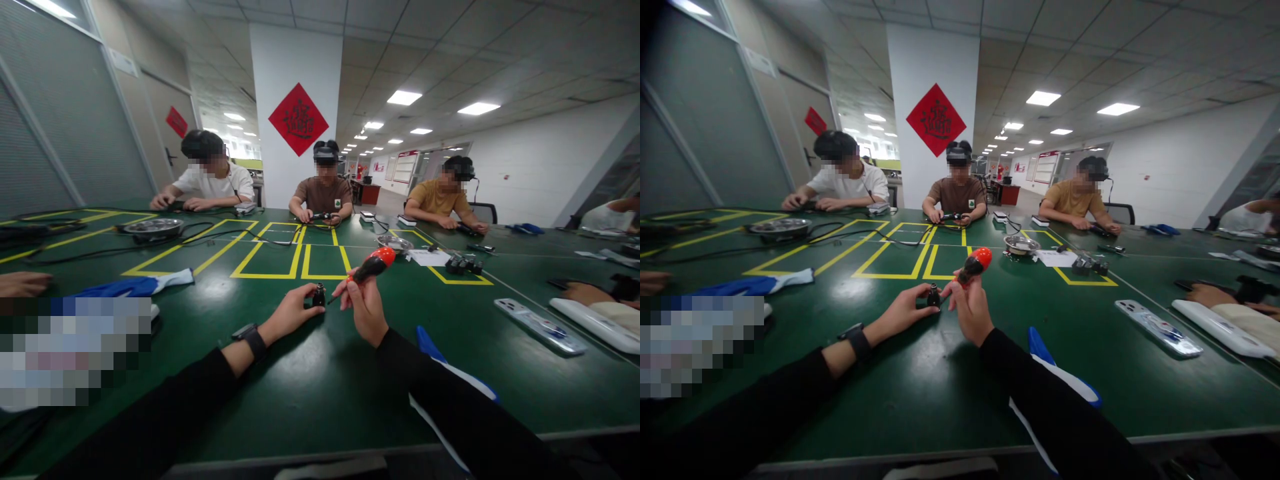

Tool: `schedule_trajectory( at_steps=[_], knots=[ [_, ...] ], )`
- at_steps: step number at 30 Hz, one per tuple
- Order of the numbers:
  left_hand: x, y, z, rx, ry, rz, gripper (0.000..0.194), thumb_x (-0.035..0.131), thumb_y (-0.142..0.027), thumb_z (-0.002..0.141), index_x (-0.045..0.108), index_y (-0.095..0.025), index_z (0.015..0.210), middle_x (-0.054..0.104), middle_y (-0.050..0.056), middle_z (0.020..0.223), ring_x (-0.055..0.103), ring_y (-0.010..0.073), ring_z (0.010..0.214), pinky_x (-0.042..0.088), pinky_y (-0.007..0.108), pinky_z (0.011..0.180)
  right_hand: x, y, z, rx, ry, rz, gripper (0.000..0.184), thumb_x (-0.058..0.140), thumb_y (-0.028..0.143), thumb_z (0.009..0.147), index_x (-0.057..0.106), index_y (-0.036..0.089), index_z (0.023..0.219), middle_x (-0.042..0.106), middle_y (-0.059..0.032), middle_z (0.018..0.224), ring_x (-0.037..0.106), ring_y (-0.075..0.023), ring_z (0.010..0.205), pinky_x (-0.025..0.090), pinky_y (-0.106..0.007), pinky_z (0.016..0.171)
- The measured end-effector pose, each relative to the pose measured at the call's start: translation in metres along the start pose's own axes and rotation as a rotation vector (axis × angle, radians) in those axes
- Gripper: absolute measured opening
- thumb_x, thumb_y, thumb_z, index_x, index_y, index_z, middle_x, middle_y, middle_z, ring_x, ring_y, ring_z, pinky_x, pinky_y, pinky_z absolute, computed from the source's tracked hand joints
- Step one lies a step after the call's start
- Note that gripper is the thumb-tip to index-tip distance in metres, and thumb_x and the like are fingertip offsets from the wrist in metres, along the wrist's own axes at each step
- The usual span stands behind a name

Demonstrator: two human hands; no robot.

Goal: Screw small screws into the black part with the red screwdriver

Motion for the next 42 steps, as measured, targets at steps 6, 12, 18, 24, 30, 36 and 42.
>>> schedule_trajectory(
  at_steps=[6, 12, 18, 24, 30, 36, 42],
  knots=[
    [-0.001, -0.004, 0.0, 0.007, -0.008, 0.007, 0.029, 0.066, -0.03, 0.071, 0.058, -0.016, 0.095, 0.062, 0.003, 0.088, 0.057, 0.017, 0.08, 0.044, 0.028, 0.073, 0.013, 0.001, -0.003, -0.027, 0.117, 0.114, 0.017, 0.039, 0.034, 0.091, 0.039, 0.022, 0.104, 0.058, -0.0006, 0.08, 0.055, -0.0108, 0.056, 0.045, -0.026, 0.056],
    [-0.002, -0.009, 0.0, 0.019, -0.011, 0.011, 0.025, 0.065, -0.03, 0.073, 0.057, -0.015, 0.092, 0.061, 0.002, 0.083, 0.055, 0.015, 0.075, 0.043, 0.026, 0.069, 0.017, -0.001, -0.005, -0.011, 0.189, 0.071, 0.019, 0.041, 0.032, 0.09, 0.042, 0.021, 0.105, 0.058, -0.0018, 0.082, 0.057, -0.0116, 0.06, 0.046, -0.028, 0.062],
    [-0.001, -0.009, -0.001, 0.017, -0.004, 0.016, 0.027, 0.065, -0.03, 0.073, 0.056, -0.015, 0.094, 0.061, 0.003, 0.087, 0.056, 0.0162, 0.079, 0.043, 0.026, 0.071, 0.016, 0.003, -0.004, -0.027, 0.167, 0.084, 0.018, 0.041, 0.032, 0.09, 0.042, 0.022, 0.105, 0.057, -0.0011, 0.08, 0.057, -0.012, 0.061, 0.046, -0.029, 0.064],
    [-0.002, -0.009, -0.001, 0.014, -0.004, 0.03, 0.025, 0.064, -0.03, 0.073, 0.057, -0.015, 0.093, 0.062, 0.003, 0.086, 0.055, 0.0157, 0.078, 0.042, 0.026, 0.07, 0.017, 0.001, -0.004, -0.017, 0.189, 0.063, 0.018, 0.042, 0.032, 0.09, 0.043, 0.021, 0.105, 0.058, -0.0013, 0.08, 0.057, -0.0119, 0.061, 0.047, -0.029, 0.064],
    [-0.003, -0.011, -0.001, -0.031, -0.001, 0.054, 0.021, 0.06, -0.03, 0.075, 0.059, -0.015, 0.09, 0.062, 0.003, 0.084, 0.055, 0.0163, 0.077, 0.043, 0.026, 0.07, 0.015, -0.001, -0.004, -0.01, 0.16, 0.076, 0.02, 0.044, 0.033, 0.089, 0.044, 0.021, 0.105, 0.058, -0.0008, 0.079, 0.056, -0.0116, 0.06, 0.047, -0.029, 0.065],
    [-0.004, -0.012, -0.001, -0.025, -0.01, 0.051, 0.023, 0.058, -0.031, 0.077, 0.062, -0.015, 0.093, 0.064, 0.004, 0.086, 0.057, 0.0178, 0.078, 0.043, 0.027, 0.07, 0.013, -0.001, 0.001, 0.074, 0.086, 0.238, 0.031, 0.056, 0.031, 0.082, 0.045, 0.022, 0.109, 0.059, 0.0009, 0.079, 0.058, -0.0113, 0.06, 0.049, -0.029, 0.065],
    [-0.006, -0.009, -0.001, -0.023, -0.026, 0.023, 0.025, 0.059, -0.028, 0.076, 0.063, -0.015, 0.097, 0.066, 0.005, 0.091, 0.058, 0.0184, 0.08, 0.044, 0.028, 0.073, 0.014, 0.0, 0.002, 0.114, 0.085, 0.288, 0.031, 0.05, 0.032, 0.085, 0.047, 0.021, 0.113, 0.059, -0.0017, 0.086, 0.058, -0.0116, 0.065, 0.049, -0.031, 0.068]
  ],
)
Point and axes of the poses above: each hand's wrist, its own z-axis towards the middle knuckle, its own x-axis out of the palm, y = z × x, the point moved 8 cm from there along z, towards the middle knuckle
